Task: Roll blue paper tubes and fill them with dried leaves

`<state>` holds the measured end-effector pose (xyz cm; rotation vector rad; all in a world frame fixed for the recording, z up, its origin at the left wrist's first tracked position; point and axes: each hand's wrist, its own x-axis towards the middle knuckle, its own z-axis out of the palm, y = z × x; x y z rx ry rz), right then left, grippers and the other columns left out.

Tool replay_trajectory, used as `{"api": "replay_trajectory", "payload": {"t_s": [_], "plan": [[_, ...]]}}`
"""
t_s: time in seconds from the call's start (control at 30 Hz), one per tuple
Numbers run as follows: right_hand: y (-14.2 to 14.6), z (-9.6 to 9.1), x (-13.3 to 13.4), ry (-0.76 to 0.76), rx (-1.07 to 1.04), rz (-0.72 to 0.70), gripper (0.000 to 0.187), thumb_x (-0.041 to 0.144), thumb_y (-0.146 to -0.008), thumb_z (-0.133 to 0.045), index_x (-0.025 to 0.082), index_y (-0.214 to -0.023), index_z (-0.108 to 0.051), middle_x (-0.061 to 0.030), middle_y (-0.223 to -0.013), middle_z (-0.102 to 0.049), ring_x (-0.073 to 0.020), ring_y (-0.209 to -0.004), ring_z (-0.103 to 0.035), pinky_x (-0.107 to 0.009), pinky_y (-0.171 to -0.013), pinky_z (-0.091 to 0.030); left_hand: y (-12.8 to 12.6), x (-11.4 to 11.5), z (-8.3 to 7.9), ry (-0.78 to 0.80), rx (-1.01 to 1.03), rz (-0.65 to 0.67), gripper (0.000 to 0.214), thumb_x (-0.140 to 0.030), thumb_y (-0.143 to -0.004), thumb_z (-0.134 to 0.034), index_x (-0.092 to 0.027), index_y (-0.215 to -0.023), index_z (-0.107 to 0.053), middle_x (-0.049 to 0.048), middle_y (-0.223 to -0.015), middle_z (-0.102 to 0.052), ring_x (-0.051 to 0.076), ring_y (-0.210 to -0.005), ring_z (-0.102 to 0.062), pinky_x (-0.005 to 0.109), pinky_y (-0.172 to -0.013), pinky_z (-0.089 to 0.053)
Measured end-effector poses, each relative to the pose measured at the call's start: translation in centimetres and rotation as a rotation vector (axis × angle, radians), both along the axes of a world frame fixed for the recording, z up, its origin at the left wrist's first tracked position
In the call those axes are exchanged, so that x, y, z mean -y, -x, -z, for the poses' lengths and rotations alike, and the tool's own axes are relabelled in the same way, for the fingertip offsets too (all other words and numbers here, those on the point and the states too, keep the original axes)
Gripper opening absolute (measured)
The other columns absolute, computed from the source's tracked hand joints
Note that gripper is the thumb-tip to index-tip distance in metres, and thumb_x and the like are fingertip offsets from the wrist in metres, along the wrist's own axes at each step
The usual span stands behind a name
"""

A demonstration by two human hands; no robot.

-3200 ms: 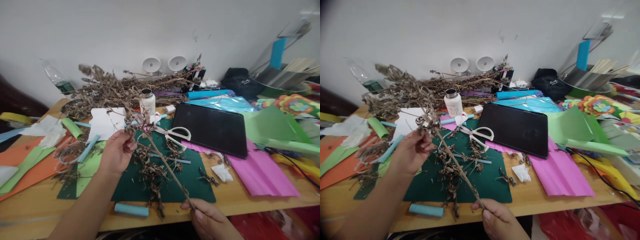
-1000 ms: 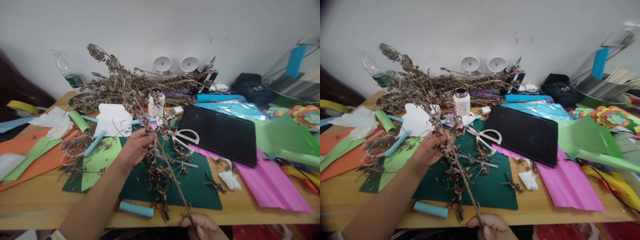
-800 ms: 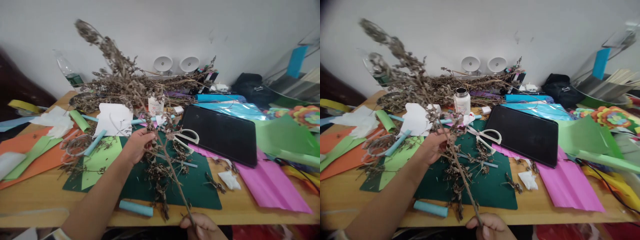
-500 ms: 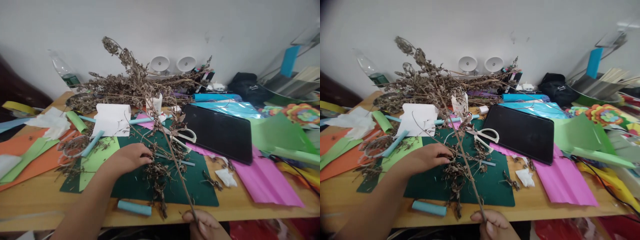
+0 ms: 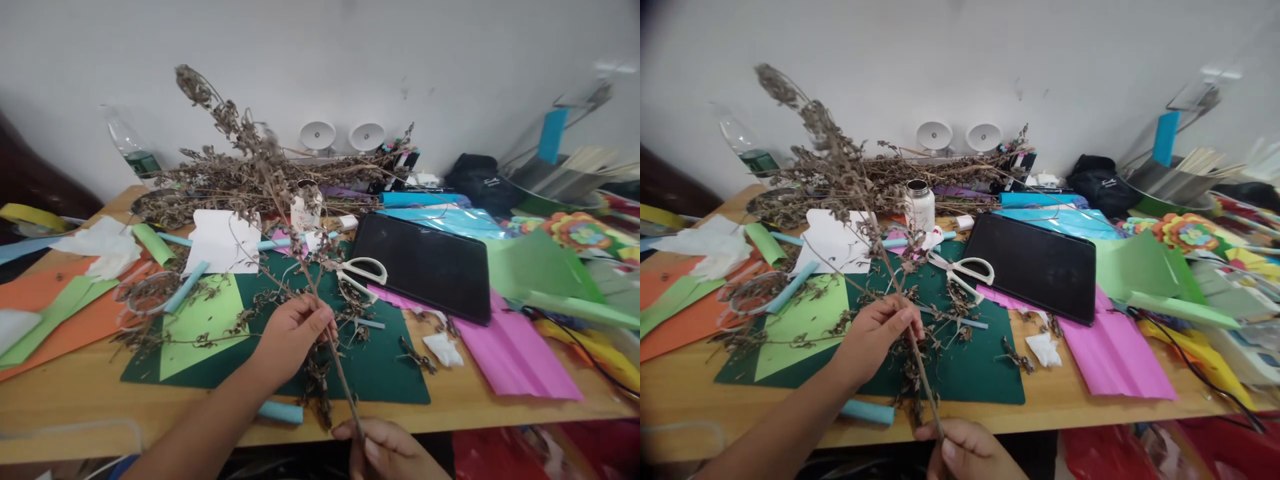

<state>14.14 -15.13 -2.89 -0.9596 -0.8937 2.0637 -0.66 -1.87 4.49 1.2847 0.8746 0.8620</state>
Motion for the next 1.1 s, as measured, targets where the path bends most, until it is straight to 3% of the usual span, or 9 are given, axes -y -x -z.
{"api": "replay_trajectory", "payload": {"t_s": [0.1,0.2,0.3,0.4,0.67,0.8,0.93,1.03,1.1], "plan": [[-1.2,-3.0,-1.7,-0.219,0.466,-0.019,0.031,0.042,-0.078,-0.045,0.017,-0.078,-0.063,-0.0041,-0.067,-0.058,-0.0115,-0.060,-0.050,-0.023,-0.056,-0.037,0.0,0.0,-0.4,0.038,-0.043,0.015,0.029,-0.037,-0.074,-0.048,-0.014,-0.057,-0.050,-0.0015,-0.054,-0.048,0.009,-0.044,-0.050,0.022,-0.047,-0.041],[-1.9,-6.7,-4.7,-0.466,0.834,0.300,0.021,0.036,-0.076,-0.049,0.019,-0.081,-0.060,-0.0023,-0.068,-0.057,-0.0133,-0.063,-0.049,-0.023,-0.054,-0.037,-0.1,0.1,-0.8,0.021,-0.100,0.058,0.030,-0.037,-0.074,-0.048,-0.015,-0.055,-0.048,-0.0022,-0.053,-0.048,0.009,-0.042,-0.051,0.022,-0.045,-0.042],[-1.0,-9.3,-8.2,-0.671,0.946,0.412,0.016,0.030,-0.074,-0.050,0.017,-0.068,-0.055,0.0017,-0.058,-0.050,-0.0099,-0.055,-0.045,-0.022,-0.051,-0.035,-0.3,0.2,-0.9,-0.077,-0.201,0.058,0.029,-0.036,-0.073,-0.050,-0.016,-0.053,-0.047,-0.0025,-0.050,-0.048,0.010,-0.044,-0.052,0.022,-0.046,-0.040],[0.7,-10.4,-11.2,-0.691,0.868,0.405,0.015,0.029,-0.072,-0.050,0.016,-0.065,-0.052,0.0039,-0.054,-0.048,-0.0076,-0.051,-0.043,-0.019,-0.047,-0.034,-0.4,0.1,-1.0,-0.138,-0.292,0.080,0.026,-0.037,-0.072,-0.050,-0.017,-0.056,-0.049,-0.0021,-0.046,-0.050,0.012,-0.045,-0.051,0.022,-0.047,-0.038],[2.8,-9.9,-13.6,-0.564,0.715,0.482,0.017,0.030,-0.068,-0.053,0.015,-0.061,-0.052,0.0044,-0.053,-0.049,-0.0073,-0.049,-0.046,-0.020,-0.047,-0.037,-0.1,-0.6,-0.3,-0.235,-0.291,0.087,0.027,-0.032,-0.076,-0.046,-0.017,-0.053,-0.048,-0.0005,-0.048,-0.052,0.012,-0.048,-0.051,0.023,-0.050,-0.038],[3.1,-9.0,-13.4,-0.762,0.947,0.656,0.017,0.029,-0.072,-0.051,0.015,-0.064,-0.056,0.0026,-0.054,-0.053,-0.0088,-0.050,-0.047,-0.021,-0.048,-0.037,-0.1,-0.8,0.1,-0.203,-0.260,0.070,0.022,-0.029,-0.076,-0.045,-0.017,-0.058,-0.051,-0.0007,-0.052,-0.053,0.012,-0.049,-0.052,0.022,-0.050,-0.039],[3.1,-8.5,-13.2,-1.085,1.204,0.666,0.021,0.024,-0.077,-0.047,0.016,-0.058,-0.052,0.0021,-0.054,-0.048,-0.0090,-0.054,-0.045,-0.022,-0.051,-0.034,-0.4,-0.6,0.3,-0.210,-0.304,0.049,0.021,-0.022,-0.075,-0.045,-0.017,-0.056,-0.051,0.0000,-0.055,-0.054,0.012,-0.052,-0.052,0.022,-0.052,-0.039],[3.1,-7.9,-13.1,-1.072,1.112,0.693,0.021,0.021,-0.077,-0.046,0.016,-0.057,-0.047,0.0035,-0.054,-0.044,-0.0084,-0.052,-0.042,-0.022,-0.050,-0.032,-0.7,-0.4,0.7,-0.101,-0.188,0.053,0.020,-0.025,-0.074,-0.047,-0.016,-0.056,-0.050,-0.0006,-0.053,-0.053,0.012,-0.050,-0.051,0.022,-0.050,-0.040],[3.1,-7.2,-13.0,-0.974,0.903,0.777,0.019,0.022,-0.079,-0.044,0.018,-0.060,-0.044,0.0045,-0.054,-0.041,-0.0082,-0.051,-0.040,-0.021,-0.049,-0.032,-0.8,-0.4,1.0,0.009,-0.083,-0.004,0.022,-0.029,-0.073,-0.047,-0.017,-0.056,-0.049,-0.0019,-0.050,-0.051,0.011,-0.046,-0.050,0.022,-0.048,-0.041]]}}
